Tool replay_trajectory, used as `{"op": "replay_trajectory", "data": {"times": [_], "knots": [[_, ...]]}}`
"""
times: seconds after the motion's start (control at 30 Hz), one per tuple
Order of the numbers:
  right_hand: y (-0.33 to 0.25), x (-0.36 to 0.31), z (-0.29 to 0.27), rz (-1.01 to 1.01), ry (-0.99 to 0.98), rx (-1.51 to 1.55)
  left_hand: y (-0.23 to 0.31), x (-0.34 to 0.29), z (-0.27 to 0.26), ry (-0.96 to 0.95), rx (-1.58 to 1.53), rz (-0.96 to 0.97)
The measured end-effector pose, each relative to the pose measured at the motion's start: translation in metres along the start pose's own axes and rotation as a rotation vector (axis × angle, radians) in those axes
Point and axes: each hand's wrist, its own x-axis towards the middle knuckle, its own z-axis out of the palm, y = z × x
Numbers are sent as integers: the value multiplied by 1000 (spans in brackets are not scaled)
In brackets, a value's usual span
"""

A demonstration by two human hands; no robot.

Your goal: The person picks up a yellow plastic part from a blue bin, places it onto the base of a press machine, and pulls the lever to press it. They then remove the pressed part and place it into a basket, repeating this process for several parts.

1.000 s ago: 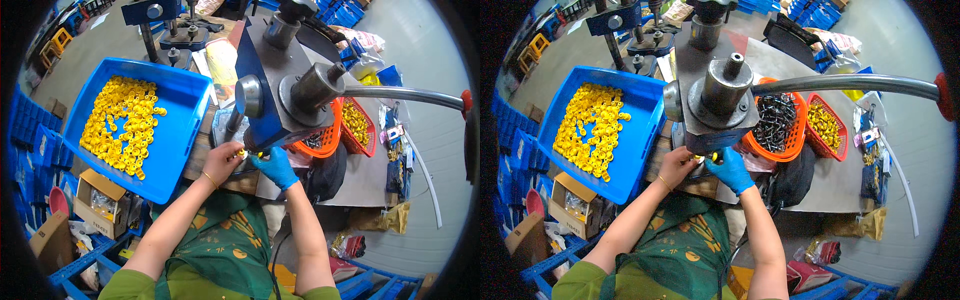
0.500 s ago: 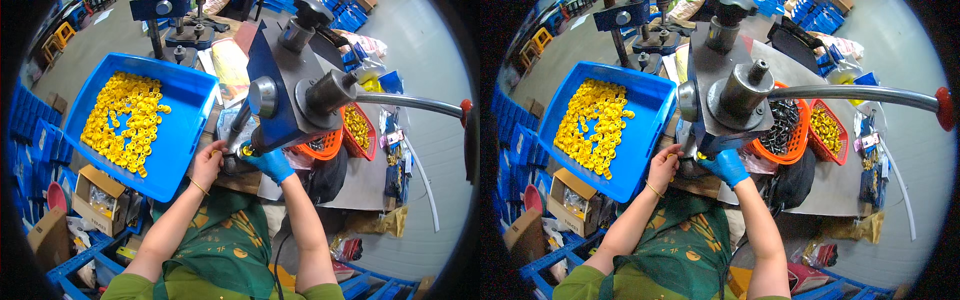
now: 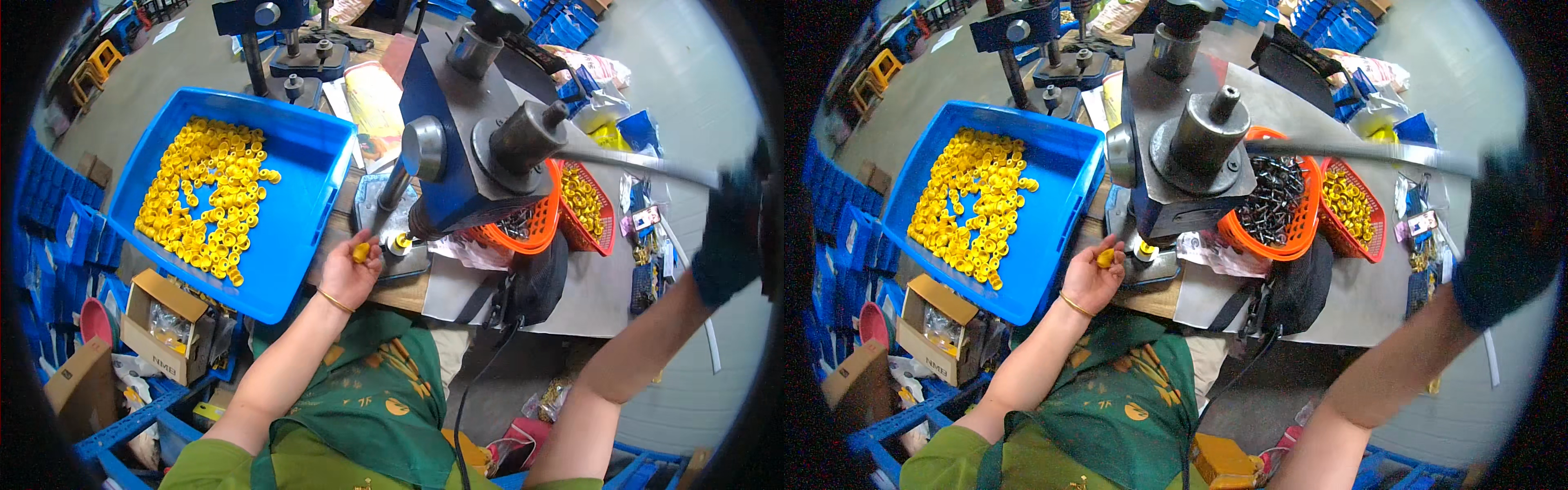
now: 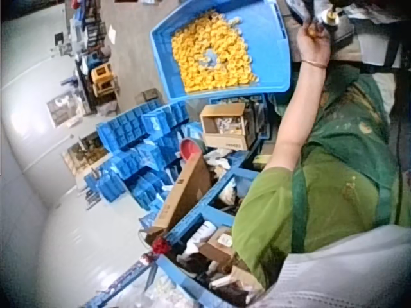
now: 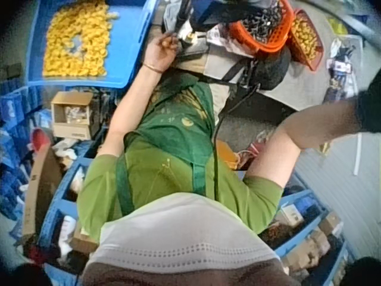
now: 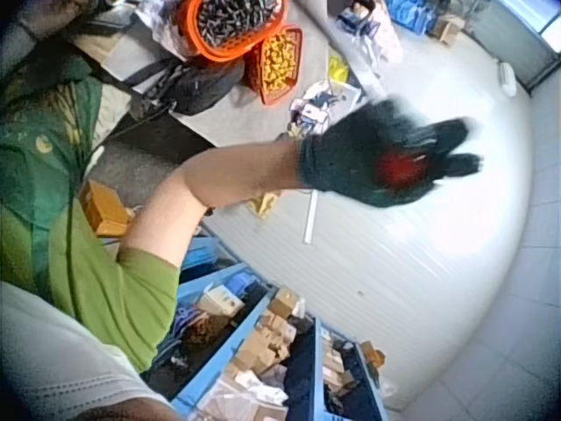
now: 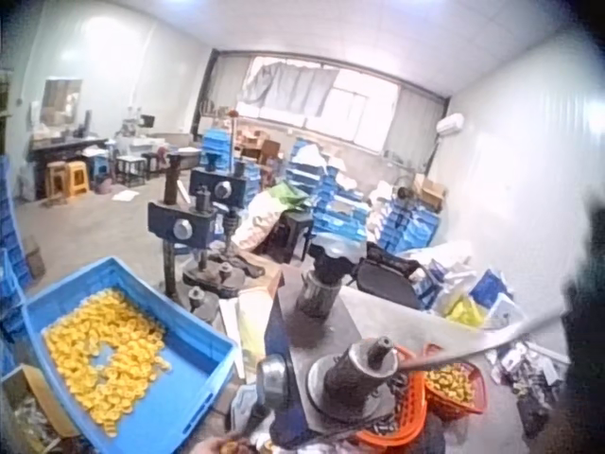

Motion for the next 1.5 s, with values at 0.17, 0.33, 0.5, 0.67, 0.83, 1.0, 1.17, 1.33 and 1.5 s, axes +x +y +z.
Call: {"op": "replay_trajectory", "data": {"times": [0.17, 0.33, 0.5, 0.67, 0.83, 1.0, 1.17, 1.33, 1.5], "knots": [[-21, -157, 9, 690, -49, -636, -7, 3, 16, 5, 201, 64], [63, -173, 37, 902, -68, -465, 3, 3, 4, -103, 287, 63], [16, -101, -4, 199, 120, -61, -12, -5, 23, -65, 376, 93], [128, -89, 84, 958, 448, -473, 7, -13, 0, -51, 390, 132], [289, -211, 105, 327, -71, -752, 5, -11, 9, -86, 354, 116], [278, -199, 77, 476, 32, -843, 8, 2, 2, -76, 440, 159], [244, -161, -81, 509, 611, -872, -7, 12, 7, -72, 690, 296], [210, -154, -160, 599, 647, -1160, -18, 14, 18, 28, 1160, 454], [250, -127, -58, 271, 172, -752, -22, 25, 5, -14, 1496, 667]]}}
